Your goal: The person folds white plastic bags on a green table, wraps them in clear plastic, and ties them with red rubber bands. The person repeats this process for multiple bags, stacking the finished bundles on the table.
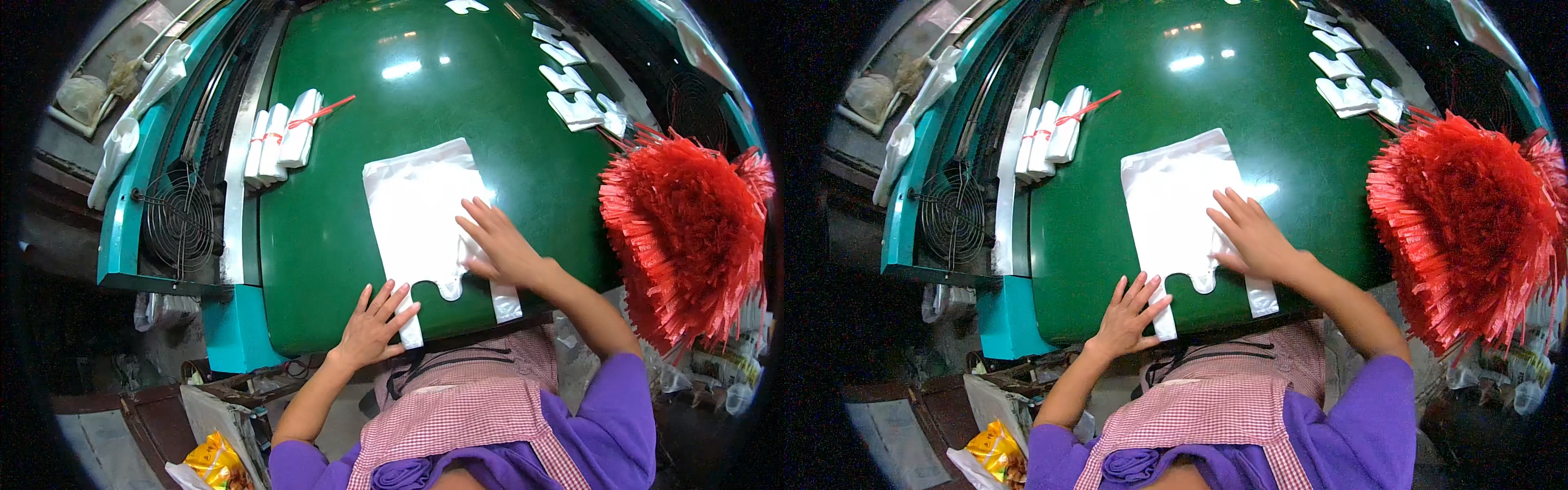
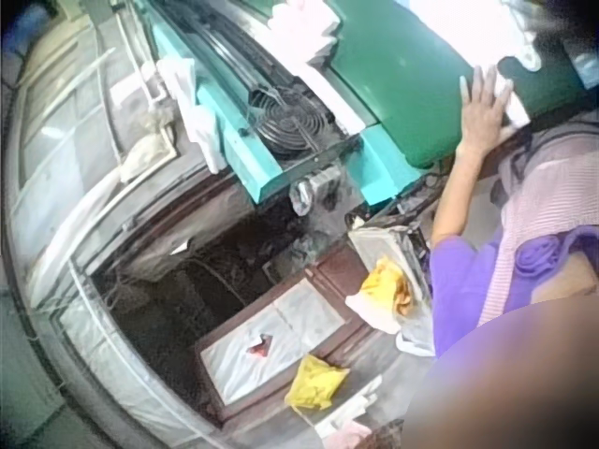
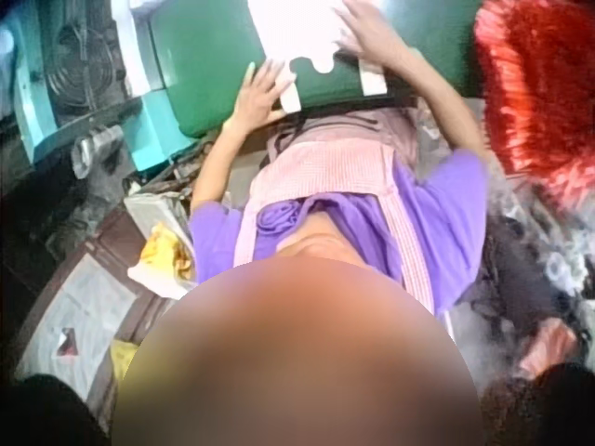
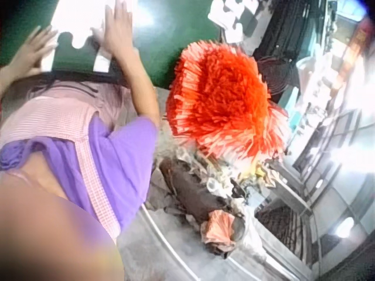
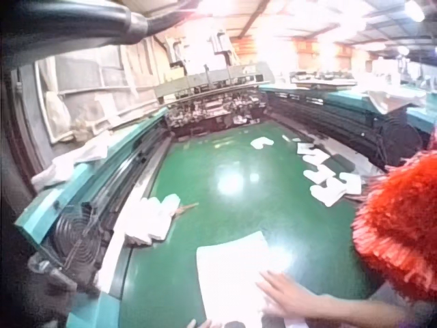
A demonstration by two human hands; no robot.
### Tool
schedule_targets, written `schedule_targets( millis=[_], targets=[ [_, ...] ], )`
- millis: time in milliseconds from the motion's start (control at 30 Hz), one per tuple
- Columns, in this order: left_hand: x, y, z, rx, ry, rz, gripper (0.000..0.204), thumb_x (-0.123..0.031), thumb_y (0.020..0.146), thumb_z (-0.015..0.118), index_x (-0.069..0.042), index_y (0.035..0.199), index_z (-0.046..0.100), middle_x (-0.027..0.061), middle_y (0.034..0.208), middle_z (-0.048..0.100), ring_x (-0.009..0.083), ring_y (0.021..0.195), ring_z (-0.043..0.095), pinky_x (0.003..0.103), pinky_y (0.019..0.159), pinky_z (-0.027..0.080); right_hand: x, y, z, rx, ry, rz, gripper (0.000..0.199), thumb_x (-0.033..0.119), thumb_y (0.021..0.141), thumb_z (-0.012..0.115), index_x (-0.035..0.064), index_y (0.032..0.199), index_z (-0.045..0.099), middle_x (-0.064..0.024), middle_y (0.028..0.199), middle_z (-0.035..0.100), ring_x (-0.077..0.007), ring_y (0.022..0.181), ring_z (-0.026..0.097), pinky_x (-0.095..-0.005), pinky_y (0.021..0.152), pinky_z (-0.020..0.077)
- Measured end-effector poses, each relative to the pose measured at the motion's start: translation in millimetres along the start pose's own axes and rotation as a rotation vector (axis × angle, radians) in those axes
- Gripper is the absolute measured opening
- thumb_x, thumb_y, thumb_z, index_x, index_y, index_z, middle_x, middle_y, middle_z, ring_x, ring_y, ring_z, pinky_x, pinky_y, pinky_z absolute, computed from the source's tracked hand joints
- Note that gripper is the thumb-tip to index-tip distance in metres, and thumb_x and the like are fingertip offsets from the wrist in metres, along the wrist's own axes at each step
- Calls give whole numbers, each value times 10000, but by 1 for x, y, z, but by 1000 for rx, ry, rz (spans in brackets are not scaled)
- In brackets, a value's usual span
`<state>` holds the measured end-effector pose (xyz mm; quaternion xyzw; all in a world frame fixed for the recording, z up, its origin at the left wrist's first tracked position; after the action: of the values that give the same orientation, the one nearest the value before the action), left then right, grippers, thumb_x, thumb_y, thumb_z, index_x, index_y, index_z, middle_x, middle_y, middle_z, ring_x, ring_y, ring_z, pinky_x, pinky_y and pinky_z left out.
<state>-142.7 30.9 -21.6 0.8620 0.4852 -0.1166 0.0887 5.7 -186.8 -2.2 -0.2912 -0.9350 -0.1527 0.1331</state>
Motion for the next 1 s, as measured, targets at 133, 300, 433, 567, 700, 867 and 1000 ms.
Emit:
schedule_targets(
  millis=[133, 300, 433, 567, 700, 867, 1000],
  targets=[
    [0, 2, 2, -147, -29, 66, 401, -104, 753, 600, -175, 1147, 590, 65, 1366, 458, 296, 1321, 353, 495, 1092, 186, 15, -91, -19, 314, 71, 23, 936, 532, 660, 711, 61, 1378, 337, -207, 1469, 232, -407, 1371, 167, -603, 1054, 164],
    [5, -25, -6, -159, -127, 64, 323, -83, 738, 626, -148, 1054, 621, 53, 1306, 513, 283, 1283, 407, 512, 1066, 211, 36, -116, 1, 115, 10, -10, 629, 225, 744, 694, 189, 1321, 444, -117, 1439, 339, -305, 1352, 275, -526, 1072, 208],
    [8, -23, -19, -262, -166, 3, 283, -76, 747, 636, -120, 1026, 622, 80, 1178, 581, 275, 1167, 509, 494, 1033, 277, 41, -103, 8, 4, 26, -119, 431, 152, 778, 648, 169, 1197, 547, -119, 1362, 433, -309, 1312, 354, -494, 1071, 245],
    [20, 6, -24, -326, -368, 15, 169, -63, 777, 626, -42, 945, 627, 101, 837, 630, 280, 788, 614, 369, 757, 484, 38, -89, 4, -33, 291, -184, 297, 104, 798, 620, 120, 1092, 583, -127, 1272, 491, -313, 1244, 420, -471, 1027, 310],
    [20, 78, -24, -284, -394, -134, 195, -231, 904, 532, -67, 895, 636, 139, 705, 629, 343, 637, 619, 417, 544, 473, 42, -43, -1, -96, 694, -50, 218, 22, 847, 544, 14, 1065, 550, -151, 1048, 561, -320, 978, 556, -358, 844, 454],
    [26, 98, 7, -150, -146, -220, 240, -137, 758, 603, -107, 992, 558, 129, 633, 608, 342, 589, 610, 456, 535, 464, 27, 6, 30, 112, 444, 330, 283, 302, 879, 546, 46, 994, 588, -197, 900, 630, -379, 805, 611, -453, 680, 480],
    [2, 54, -16, -575, 89, 148, 394, -39, 731, 638, -101, 1114, 565, 74, 987, 587, 240, 834, 585, 366, 667, 473, 54, 1, 33, 102, 192, 94, 241, 282, 844, 572, 48, 792, 544, -152, 967, 624, -325, 770, 627, -456, 600, 480]
  ],
)
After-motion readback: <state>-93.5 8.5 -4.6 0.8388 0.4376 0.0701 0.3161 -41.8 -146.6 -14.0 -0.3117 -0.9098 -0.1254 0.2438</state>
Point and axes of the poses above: each hand's wrist, its own y-axis towards the middle knuckle, its own z-axis out of the palm, x = y × z, the point moved 4 cm from there along y, towards the middle knuckle
